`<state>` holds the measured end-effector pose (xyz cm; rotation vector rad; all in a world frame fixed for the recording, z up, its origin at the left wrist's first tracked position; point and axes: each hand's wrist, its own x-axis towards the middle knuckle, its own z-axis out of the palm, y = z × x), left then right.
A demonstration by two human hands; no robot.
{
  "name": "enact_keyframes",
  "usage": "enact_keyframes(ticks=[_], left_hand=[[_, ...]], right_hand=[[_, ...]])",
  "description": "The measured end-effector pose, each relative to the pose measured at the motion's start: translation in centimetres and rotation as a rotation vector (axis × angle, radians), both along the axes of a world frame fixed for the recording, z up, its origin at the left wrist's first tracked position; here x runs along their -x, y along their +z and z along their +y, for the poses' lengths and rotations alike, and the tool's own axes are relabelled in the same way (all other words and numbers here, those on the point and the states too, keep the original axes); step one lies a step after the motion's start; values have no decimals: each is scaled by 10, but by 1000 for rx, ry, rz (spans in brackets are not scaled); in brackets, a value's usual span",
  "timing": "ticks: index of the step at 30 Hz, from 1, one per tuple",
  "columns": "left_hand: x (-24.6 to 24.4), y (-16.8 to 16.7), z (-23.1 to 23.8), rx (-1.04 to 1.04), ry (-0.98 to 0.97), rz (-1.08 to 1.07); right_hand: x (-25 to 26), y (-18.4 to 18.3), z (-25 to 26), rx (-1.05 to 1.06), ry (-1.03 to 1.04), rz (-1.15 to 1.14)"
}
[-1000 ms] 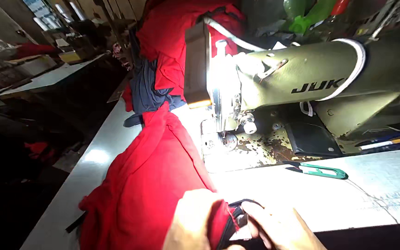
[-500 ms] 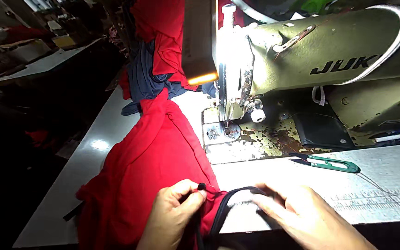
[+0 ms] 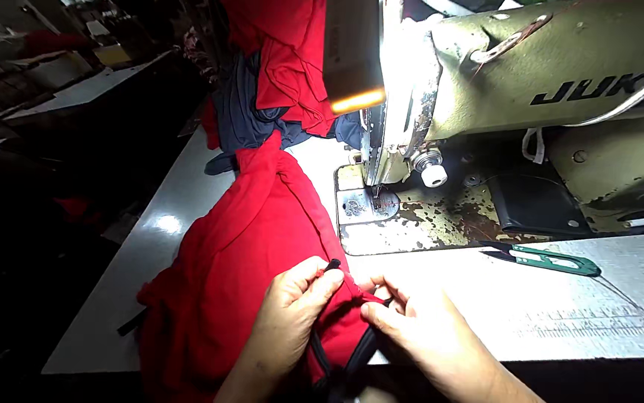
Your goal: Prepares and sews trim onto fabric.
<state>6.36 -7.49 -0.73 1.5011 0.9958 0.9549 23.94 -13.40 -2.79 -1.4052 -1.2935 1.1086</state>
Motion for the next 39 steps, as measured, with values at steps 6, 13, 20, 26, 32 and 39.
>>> enact_keyframes(ticks=[6,13,20,26,32,39], left_hand=[[2,-9,-13,-287,20,15],[5,0,-49,-495,-57,210],[0,-5,-63,-380,25,131],[-7,-2,-40,-269,80,44],[-16,-10,-21,-263,131,57],[-15,-9,-20,-315,90,83]], right_hand=[[-1,-5,-14,-161,-101,6],[5,1,-23,-172,-152,-7],[5,3,-32,-174,-131,-21],[5,11,-35,-108,-61,-14],[3,10,-33,-89,-45,42],[5,10,-31,-104,-37,95]])
